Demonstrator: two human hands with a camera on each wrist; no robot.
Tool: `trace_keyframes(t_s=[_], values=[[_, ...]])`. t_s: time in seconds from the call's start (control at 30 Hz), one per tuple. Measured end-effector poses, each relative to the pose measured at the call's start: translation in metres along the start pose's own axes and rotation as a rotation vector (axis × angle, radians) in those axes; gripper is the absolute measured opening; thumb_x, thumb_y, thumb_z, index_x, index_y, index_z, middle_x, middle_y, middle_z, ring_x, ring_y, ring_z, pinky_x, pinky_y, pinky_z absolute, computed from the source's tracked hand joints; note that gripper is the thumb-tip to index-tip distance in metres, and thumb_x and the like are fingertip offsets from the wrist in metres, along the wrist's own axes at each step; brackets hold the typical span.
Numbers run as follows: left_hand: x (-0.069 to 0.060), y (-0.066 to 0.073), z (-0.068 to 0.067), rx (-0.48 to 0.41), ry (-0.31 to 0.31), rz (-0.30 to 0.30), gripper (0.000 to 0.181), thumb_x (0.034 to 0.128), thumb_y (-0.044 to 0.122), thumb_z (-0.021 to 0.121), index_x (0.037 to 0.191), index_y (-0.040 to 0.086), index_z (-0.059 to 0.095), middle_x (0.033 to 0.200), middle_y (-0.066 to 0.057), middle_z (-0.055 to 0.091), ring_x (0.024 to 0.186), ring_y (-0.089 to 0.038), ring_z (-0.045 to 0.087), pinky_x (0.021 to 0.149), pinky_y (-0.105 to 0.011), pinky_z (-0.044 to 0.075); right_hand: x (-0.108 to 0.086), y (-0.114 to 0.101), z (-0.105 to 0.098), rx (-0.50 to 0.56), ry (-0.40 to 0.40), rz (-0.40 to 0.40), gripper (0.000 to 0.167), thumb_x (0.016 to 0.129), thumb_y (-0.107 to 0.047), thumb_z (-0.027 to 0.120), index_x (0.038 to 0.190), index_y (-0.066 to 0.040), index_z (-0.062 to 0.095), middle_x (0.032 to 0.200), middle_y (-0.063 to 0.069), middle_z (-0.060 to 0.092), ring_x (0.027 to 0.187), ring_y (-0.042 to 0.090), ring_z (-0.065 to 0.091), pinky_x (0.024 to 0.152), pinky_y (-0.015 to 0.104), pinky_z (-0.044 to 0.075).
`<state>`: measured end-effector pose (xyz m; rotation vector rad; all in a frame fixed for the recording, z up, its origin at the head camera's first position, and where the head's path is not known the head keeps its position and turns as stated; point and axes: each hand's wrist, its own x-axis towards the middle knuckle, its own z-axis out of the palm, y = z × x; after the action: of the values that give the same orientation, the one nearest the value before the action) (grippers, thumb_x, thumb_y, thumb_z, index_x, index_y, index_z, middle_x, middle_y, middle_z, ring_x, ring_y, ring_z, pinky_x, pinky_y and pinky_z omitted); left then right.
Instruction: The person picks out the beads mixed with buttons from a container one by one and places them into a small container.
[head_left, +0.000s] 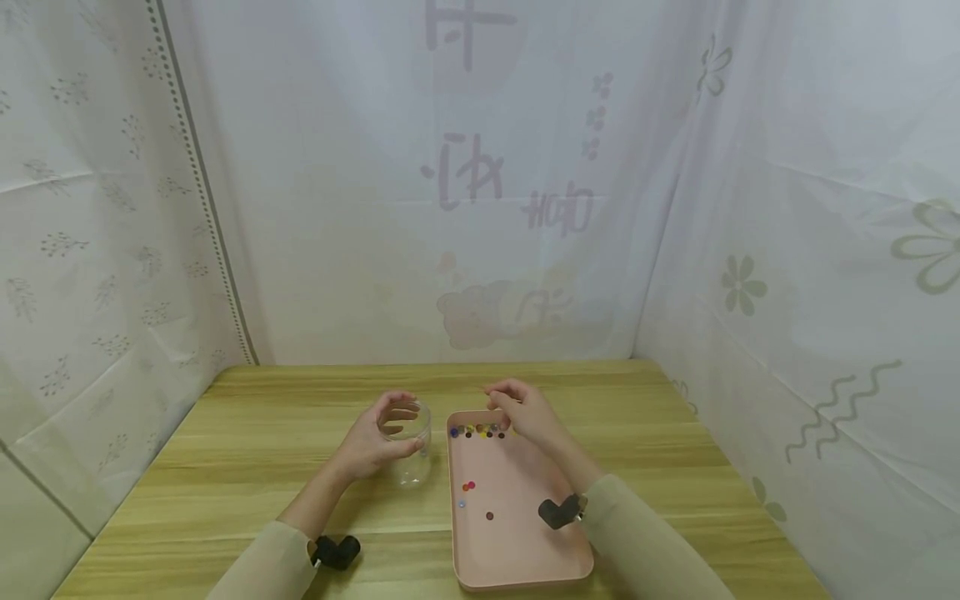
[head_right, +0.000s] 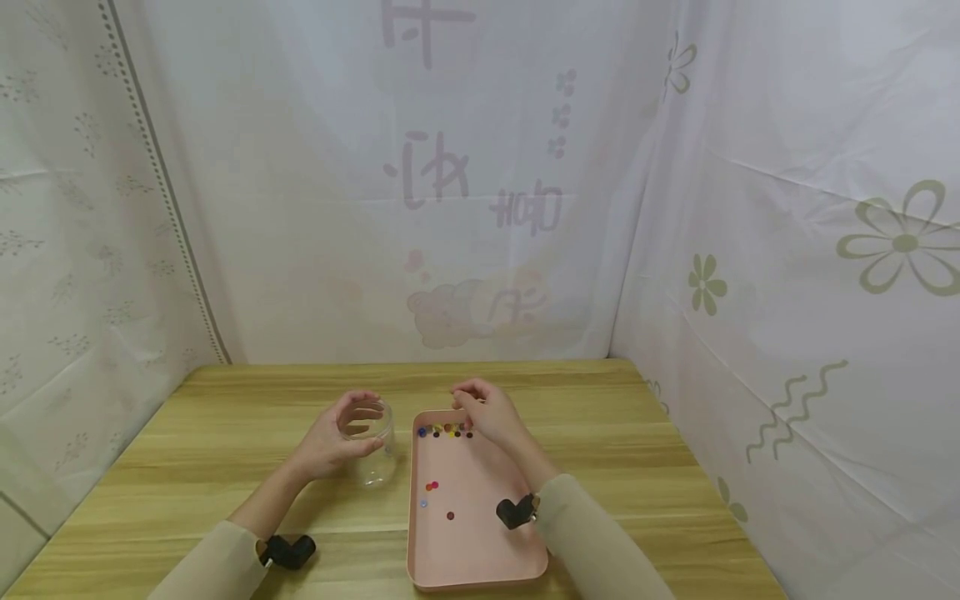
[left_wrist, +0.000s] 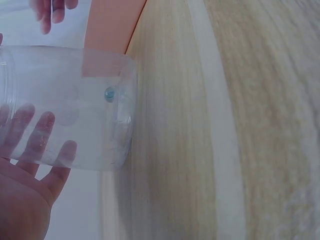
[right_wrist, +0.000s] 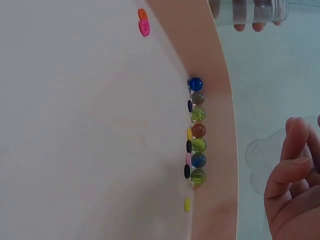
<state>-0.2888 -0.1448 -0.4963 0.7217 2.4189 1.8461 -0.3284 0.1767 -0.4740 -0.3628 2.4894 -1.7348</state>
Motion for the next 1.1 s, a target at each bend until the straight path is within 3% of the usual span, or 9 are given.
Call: trace_keyframes(t_s=[0.27,0.5,0.7,0.9,1.1], values=[[0.0,0.001,0.0,0.008,-0.002,-0.004,0.072,0.0934,0.014,0.086,0.153,-0.002,0.048,0.149,-0.025,0.062,0.141,-0.049,0.059,0.118,-0.069,0.047,0.004,0.001,0.003,-0.036,-0.017,0.005,0.029,0.113,-0.025,0.062,0.134,-0.011,0.074,0.11,0.009,0.077,0.074,0.039,0.067,0.055,0.028,0.048],[0.0,0.001,0.0,0.005,-0.001,-0.01,0.073,0.0932,0.014,0.087,0.153,-0.002,0.047,0.149,-0.025,0.062,0.142,-0.049,0.059,0.118,-0.069,0.047,0.007,0.001,0.01,-0.074,-0.058,0.014,0.037,0.11,-0.027,0.066,0.142,-0.009,0.07,0.117,0.011,0.073,0.088,0.054,0.07,0.058,0.032,0.051],[0.0,0.0,0.0,-0.003,-0.001,-0.009,0.073,0.0928,0.014,0.087,0.153,-0.002,0.048,0.149,-0.024,0.063,0.141,-0.048,0.06,0.118,-0.07,0.046,0.007,0.001,0.017,-0.101,-0.107,0.032,0.045,0.105,-0.027,0.074,0.145,-0.01,0.068,0.122,0.013,0.071,0.09,0.041,0.075,0.065,0.038,0.058],[0.001,0.001,0.0,-0.007,-0.001,-0.011,0.073,0.0933,0.015,0.087,0.153,-0.002,0.047,0.149,-0.024,0.063,0.142,-0.049,0.059,0.117,-0.07,0.047,0.007,0.001,0.028,-0.155,-0.203,0.082,0.033,0.105,-0.036,0.075,0.133,-0.017,0.074,0.106,0.015,0.075,0.077,0.025,0.07,0.06,0.033,0.054],[0.0,-0.001,0.0,0.0,0.001,-0.018,0.072,0.0934,0.015,0.087,0.152,0.001,0.049,0.149,-0.022,0.063,0.142,-0.048,0.059,0.117,-0.067,0.048,0.004,0.009,0.04,-0.179,-0.26,0.097,0.024,0.11,-0.019,0.064,0.131,-0.015,0.075,0.083,0.006,0.07,0.066,0.016,0.063,0.059,0.027,0.05]])
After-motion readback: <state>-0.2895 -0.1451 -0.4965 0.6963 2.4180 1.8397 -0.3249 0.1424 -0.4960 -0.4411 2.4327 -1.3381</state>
